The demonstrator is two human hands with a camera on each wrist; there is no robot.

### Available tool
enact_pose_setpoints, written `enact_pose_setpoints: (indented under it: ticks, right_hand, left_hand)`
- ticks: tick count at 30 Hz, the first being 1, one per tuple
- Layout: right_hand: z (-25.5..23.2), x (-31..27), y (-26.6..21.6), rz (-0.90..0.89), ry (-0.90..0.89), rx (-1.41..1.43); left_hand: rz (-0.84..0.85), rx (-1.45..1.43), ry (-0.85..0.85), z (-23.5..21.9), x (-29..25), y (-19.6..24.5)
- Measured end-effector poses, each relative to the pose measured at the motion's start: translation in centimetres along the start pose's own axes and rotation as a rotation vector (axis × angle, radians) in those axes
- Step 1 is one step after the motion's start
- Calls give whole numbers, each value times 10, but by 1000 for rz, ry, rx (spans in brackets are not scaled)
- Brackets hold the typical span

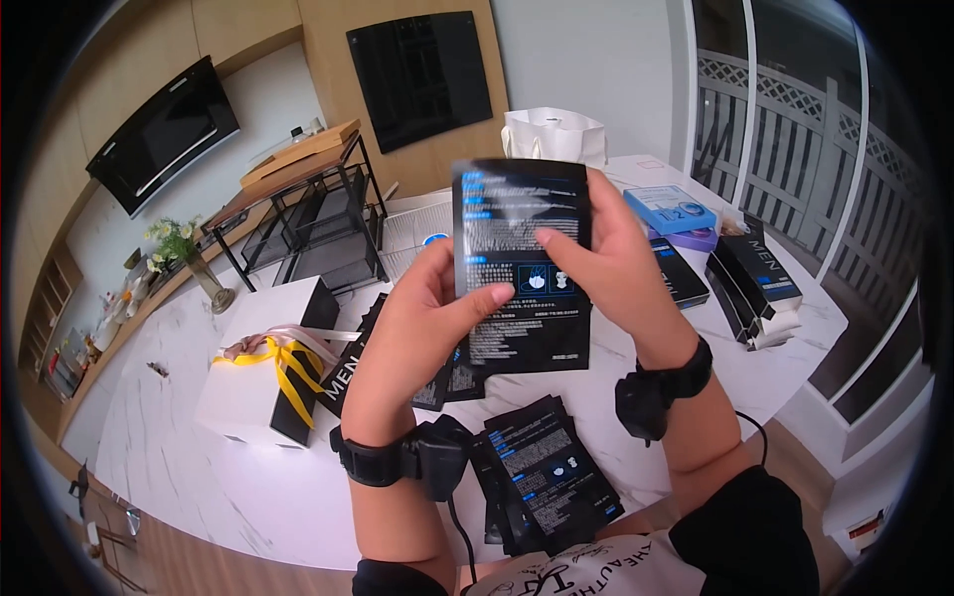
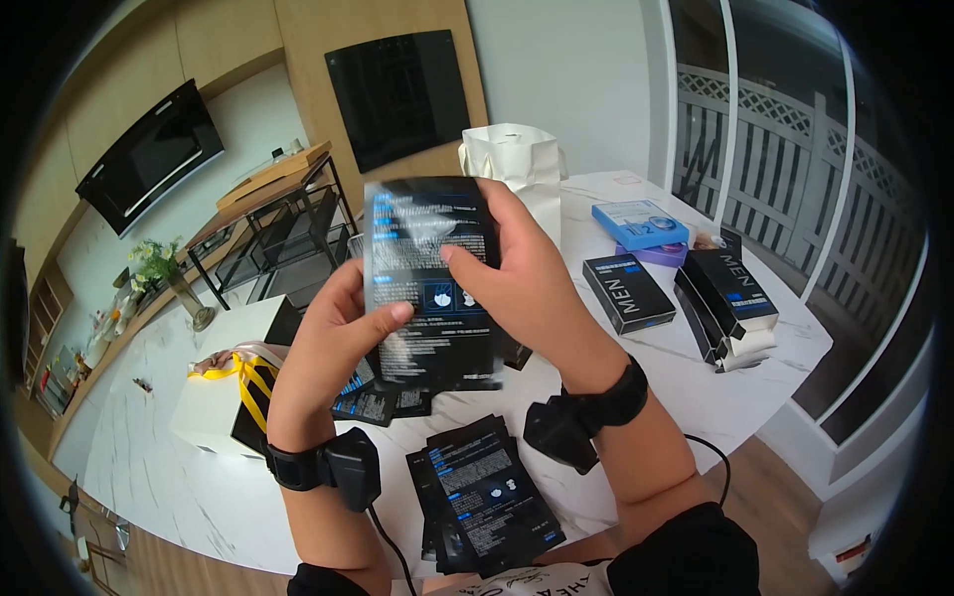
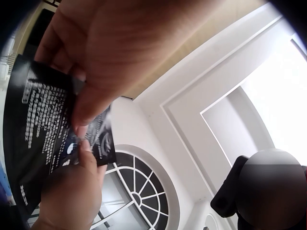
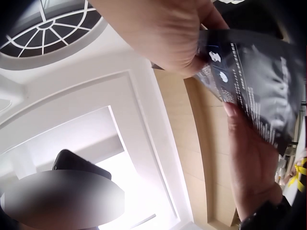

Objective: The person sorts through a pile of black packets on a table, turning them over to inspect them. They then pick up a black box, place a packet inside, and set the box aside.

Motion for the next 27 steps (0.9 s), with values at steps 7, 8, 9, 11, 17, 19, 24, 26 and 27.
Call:
enact_pose_setpoints:
  ticks: [7,8,9,11,17,19,24,26,27]
  right_hand:
    - [10,-11,50,287,-535,-335]
    - [15,-14,58,317,-645,-386]
    - [20,-16,63,349,-758,-437]
    - [23,-23,56,659,-953,-376]
    - [30,-38,76,612,-1224,-517]
    - [29,-44,81,482,-1522,-499]
    - [8,-28,81,491,-1049,-1000]
    - [0,-27,99,377,-796,-1143]
    - [-6,-25,109,260,-534,-1264]
  left_hand:
    - [138,322,300,-29,3,0]
    - [111,324,297,-32,2,1]
    - [83,324,296,-33,2,1]
    - [71,300,297,-31,1,0]
    - [75,335,230,-30,3,-3]
    - [6,344,197,-27,2,0]
    - [101,368,210,-29,2,-7]
    - [102,376,202,-27,1,-5]
    - [30,375,185,-24,0,-3]
Point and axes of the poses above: each hand's wrist, its own x-axis towards the middle knuckle, its own z-axis out of the palm, y = z × x, the point moved 2 cm from there along x, towards the middle knuckle, and after that the axes turned 9 degrees about -x, right-handed, at the moved point
